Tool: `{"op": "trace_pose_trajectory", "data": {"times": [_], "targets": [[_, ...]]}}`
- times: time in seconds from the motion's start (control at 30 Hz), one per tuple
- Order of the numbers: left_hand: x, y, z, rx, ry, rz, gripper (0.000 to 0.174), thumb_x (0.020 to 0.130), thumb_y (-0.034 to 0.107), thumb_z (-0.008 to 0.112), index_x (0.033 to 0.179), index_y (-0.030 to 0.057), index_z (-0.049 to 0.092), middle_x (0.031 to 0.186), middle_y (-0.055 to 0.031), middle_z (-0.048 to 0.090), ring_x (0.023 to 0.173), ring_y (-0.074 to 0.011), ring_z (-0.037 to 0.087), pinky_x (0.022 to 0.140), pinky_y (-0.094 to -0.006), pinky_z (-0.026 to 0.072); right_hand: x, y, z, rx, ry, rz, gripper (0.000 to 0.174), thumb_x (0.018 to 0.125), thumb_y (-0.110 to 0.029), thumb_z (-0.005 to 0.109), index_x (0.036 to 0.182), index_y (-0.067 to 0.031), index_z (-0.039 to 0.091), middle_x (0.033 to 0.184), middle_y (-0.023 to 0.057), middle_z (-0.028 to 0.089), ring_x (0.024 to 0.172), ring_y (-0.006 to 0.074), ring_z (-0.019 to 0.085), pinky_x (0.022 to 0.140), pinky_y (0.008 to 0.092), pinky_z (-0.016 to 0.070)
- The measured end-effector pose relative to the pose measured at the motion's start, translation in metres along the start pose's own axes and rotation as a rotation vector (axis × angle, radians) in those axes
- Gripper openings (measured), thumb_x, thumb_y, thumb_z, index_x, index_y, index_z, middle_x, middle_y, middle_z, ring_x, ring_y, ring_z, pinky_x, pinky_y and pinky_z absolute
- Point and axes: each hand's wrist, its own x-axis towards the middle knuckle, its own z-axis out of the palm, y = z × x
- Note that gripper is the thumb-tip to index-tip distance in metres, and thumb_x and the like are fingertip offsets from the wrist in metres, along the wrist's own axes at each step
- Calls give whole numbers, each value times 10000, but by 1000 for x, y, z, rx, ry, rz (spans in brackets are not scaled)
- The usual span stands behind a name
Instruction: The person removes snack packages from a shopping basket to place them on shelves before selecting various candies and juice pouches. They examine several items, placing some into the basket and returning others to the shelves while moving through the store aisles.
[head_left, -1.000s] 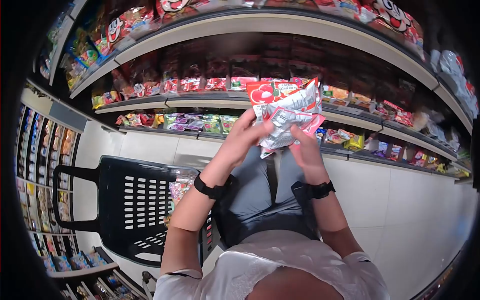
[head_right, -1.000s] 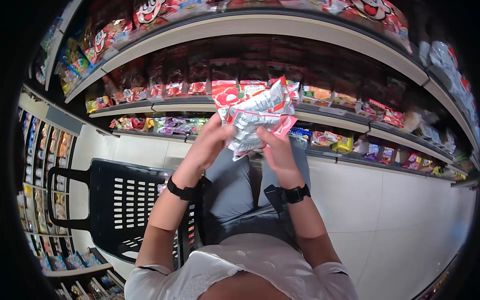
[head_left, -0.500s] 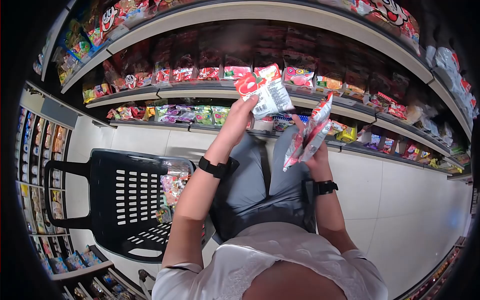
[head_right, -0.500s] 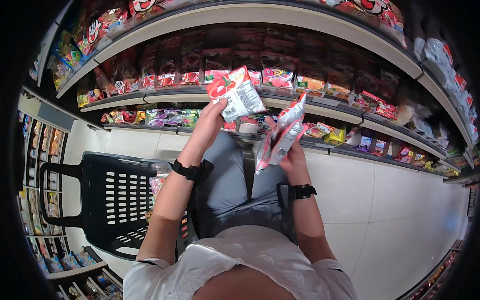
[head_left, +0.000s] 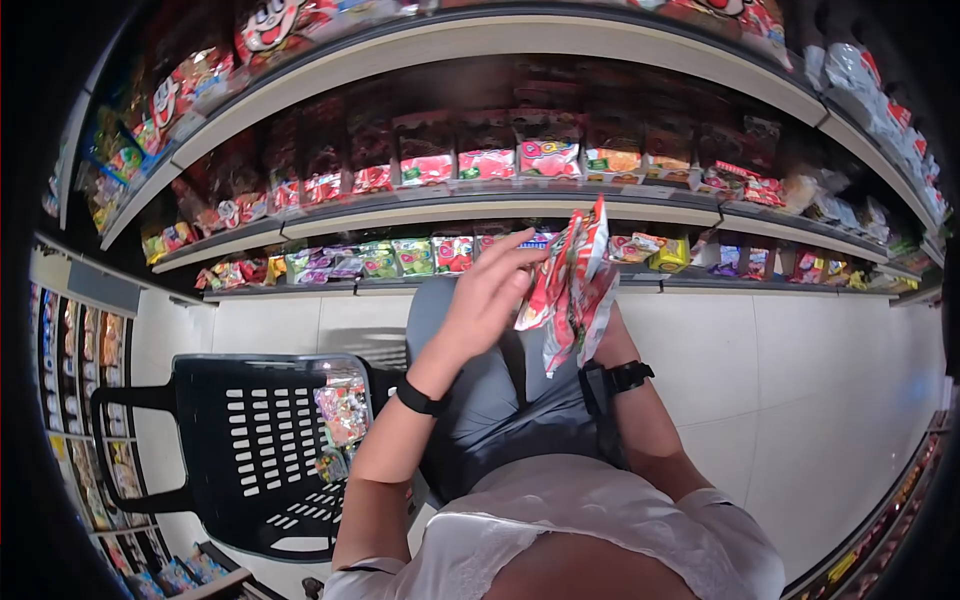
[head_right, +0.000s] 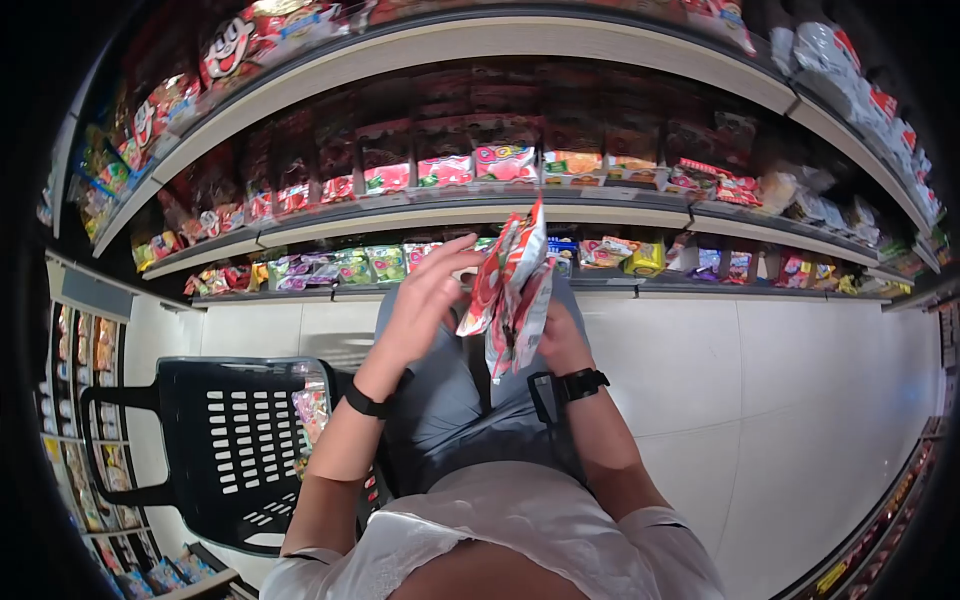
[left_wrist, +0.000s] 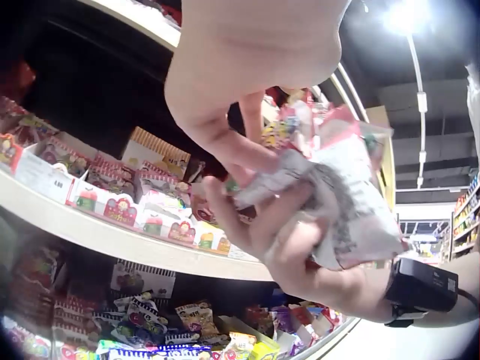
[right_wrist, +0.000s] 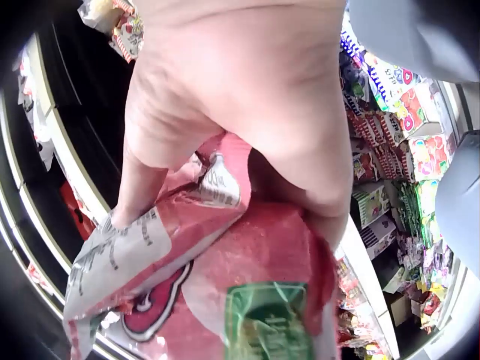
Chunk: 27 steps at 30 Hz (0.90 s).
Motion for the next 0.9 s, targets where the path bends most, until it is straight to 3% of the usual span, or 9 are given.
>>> {"op": "trace_pose_trajectory", "data": {"times": [0.07,0.2,0.27,0.33,0.37,0.5,0.63,0.8,0.9], "targets": [[3,-9,-1,-428,-133,-186,419,1023,313,448,1378,94,480,1441,-123,445,855,-145,713,476,-191,453,1,5,-36,-54,8,-20,598,854,-185,702,1384,-20,480,1304,138,607,1170,257,620,1011,416,499],[8,0,5,-527,-394,-209,820,849,80,697,1513,111,217,1523,-136,331,733,-67,604,533,-202,444,-8,0,-39,61,0,128,522,867,-188,678,1336,-32,511,1323,173,575,1093,255,631,942,405,515],[14,-1,8,-462,-390,-218,921,726,-10,782,1496,103,289,1353,-101,514,714,-44,572,554,-213,431,-17,-2,-31,96,-25,140,473,884,-210,656,1309,-44,529,1343,188,551,1052,250,633,903,395,520],[27,9,7,-14,-475,-269,797,695,40,808,1412,103,467,1000,-8,635,633,-33,519,573,-211,399,-27,-5,-29,121,-44,138,428,902,-232,634,1281,-56,547,1364,203,526,1011,245,634,863,385,526],[30,1,12,-63,-417,-203,575,646,12,817,1192,67,648,782,40,606,670,-25,539,588,-212,421,-33,-8,-28,134,-49,139,406,910,-243,623,1267,-62,556,1374,210,514,990,243,635,843,380,528],[58,-1,22,-287,-511,-166,285,655,-3,826,902,20,687,817,25,641,766,-36,604,642,-199,468,-61,-24,-28,162,-49,104,335,944,-287,579,1212,-86,591,1416,240,465,908,233,638,764,360,539],[110,3,46,-307,-351,-183,243,772,37,819,973,19,683,851,-21,711,743,-49,626,684,-229,510,-96,-48,-31,197,-15,29,299,979,-332,535,1157,-111,627,1457,270,417,826,223,641,684,339,550],[191,5,126,-218,-385,-370,219,838,200,784,935,18,709,697,-13,672,496,-55,559,446,-214,410,-146,-74,-27,317,51,-137,345,1005,-403,478,1041,-116,665,1468,296,402,707,238,654,595,316,560],[241,-15,196,-297,-262,-358,234,833,207,788,868,-10,705,601,10,593,436,-64,507,375,-225,321,-173,-72,-27,316,179,-226,382,953,-385,582,1168,-76,641,1422,306,445,673,258,665,553,350,567]]}}
